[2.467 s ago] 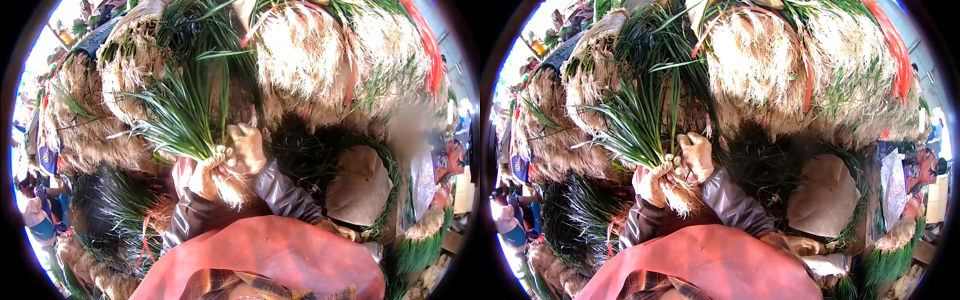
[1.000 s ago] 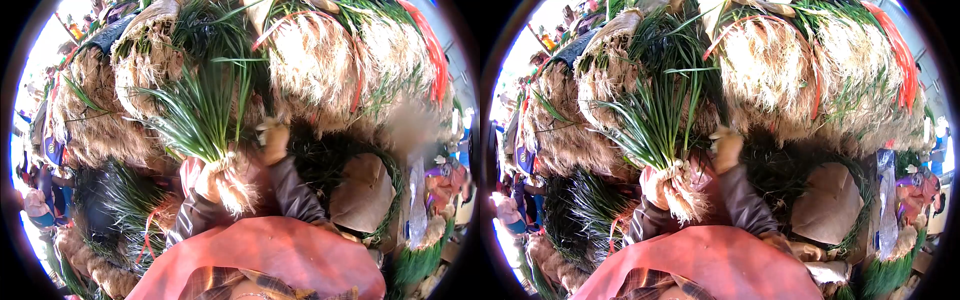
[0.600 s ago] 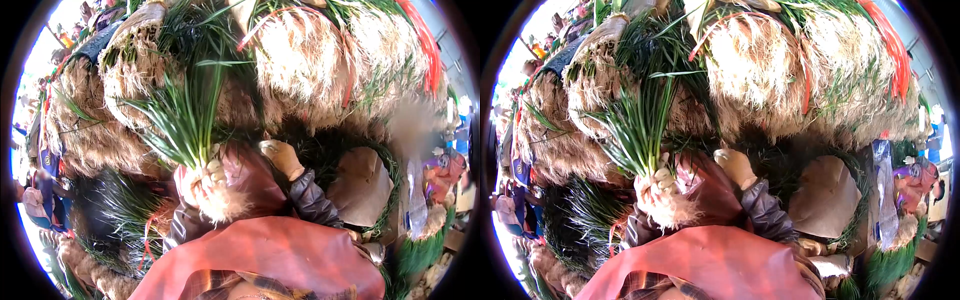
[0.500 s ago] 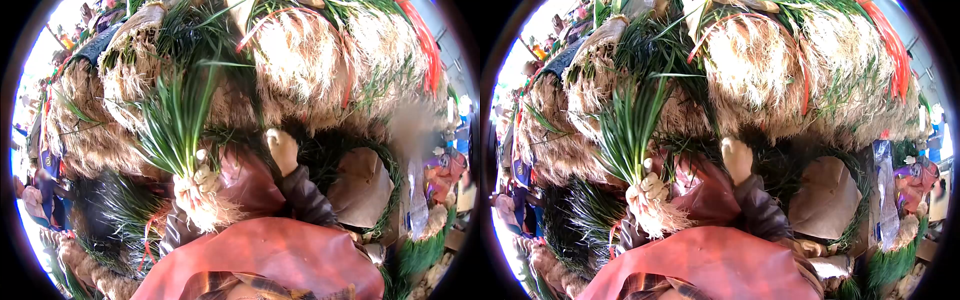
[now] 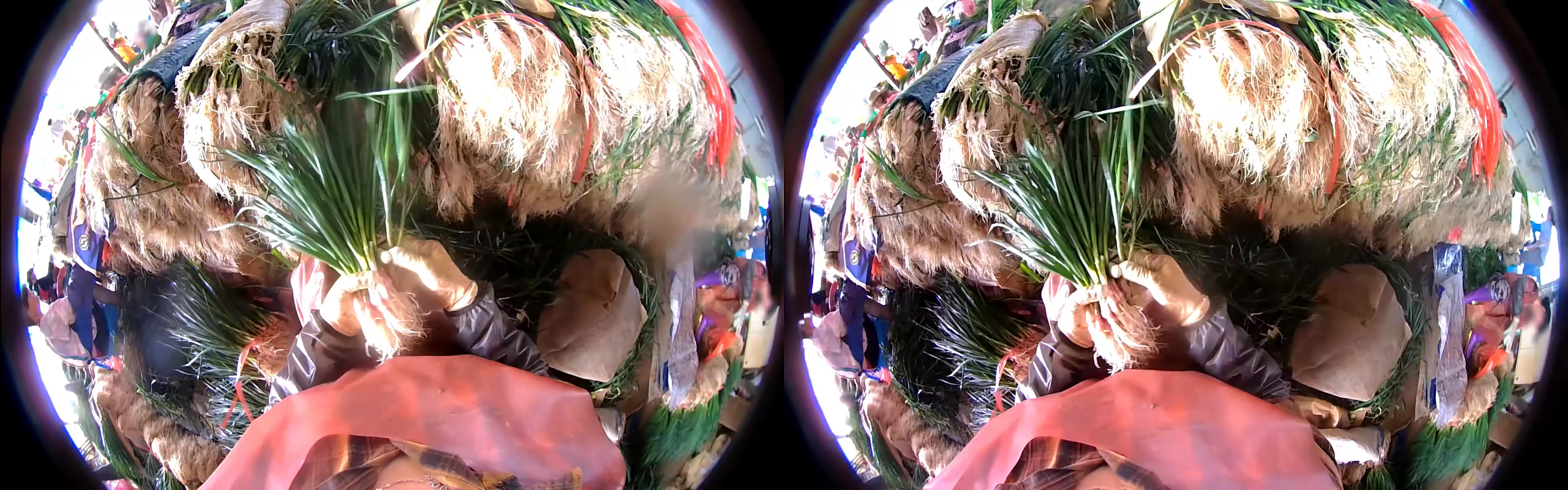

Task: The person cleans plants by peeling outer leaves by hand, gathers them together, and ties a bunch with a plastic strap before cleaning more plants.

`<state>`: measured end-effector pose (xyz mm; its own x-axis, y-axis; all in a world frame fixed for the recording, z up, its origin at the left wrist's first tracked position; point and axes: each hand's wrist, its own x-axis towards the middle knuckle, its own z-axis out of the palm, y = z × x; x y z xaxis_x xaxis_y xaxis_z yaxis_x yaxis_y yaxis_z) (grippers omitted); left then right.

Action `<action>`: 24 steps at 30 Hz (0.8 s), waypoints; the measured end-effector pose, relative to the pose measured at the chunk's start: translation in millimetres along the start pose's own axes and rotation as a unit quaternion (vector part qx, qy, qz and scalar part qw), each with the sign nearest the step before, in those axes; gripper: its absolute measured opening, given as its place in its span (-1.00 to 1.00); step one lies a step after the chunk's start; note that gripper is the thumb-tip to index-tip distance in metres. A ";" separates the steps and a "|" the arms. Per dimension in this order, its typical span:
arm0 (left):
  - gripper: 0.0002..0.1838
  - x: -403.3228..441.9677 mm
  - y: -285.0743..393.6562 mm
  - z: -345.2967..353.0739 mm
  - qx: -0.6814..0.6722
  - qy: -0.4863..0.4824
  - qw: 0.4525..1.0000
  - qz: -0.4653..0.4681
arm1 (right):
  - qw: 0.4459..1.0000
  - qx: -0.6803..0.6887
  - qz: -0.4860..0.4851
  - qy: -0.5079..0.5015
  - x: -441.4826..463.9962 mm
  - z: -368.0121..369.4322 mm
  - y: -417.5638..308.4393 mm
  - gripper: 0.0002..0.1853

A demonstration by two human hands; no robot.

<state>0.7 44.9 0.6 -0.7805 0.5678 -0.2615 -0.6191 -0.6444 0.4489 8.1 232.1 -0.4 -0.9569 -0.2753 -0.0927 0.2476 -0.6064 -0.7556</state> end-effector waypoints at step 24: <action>-0.74 -8.7 8.6 10.1 -0.161 -0.114 0.980 -0.021 | 0.938 -0.278 -0.139 0.155 17.8 -14.3 -31.1 -0.61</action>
<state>3.1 39.6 15.3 -0.7372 0.6731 -0.0596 -0.6738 -0.7256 0.1394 -18.8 256.7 12.1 -0.9923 0.1178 0.0386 -0.0524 -0.1169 -0.9918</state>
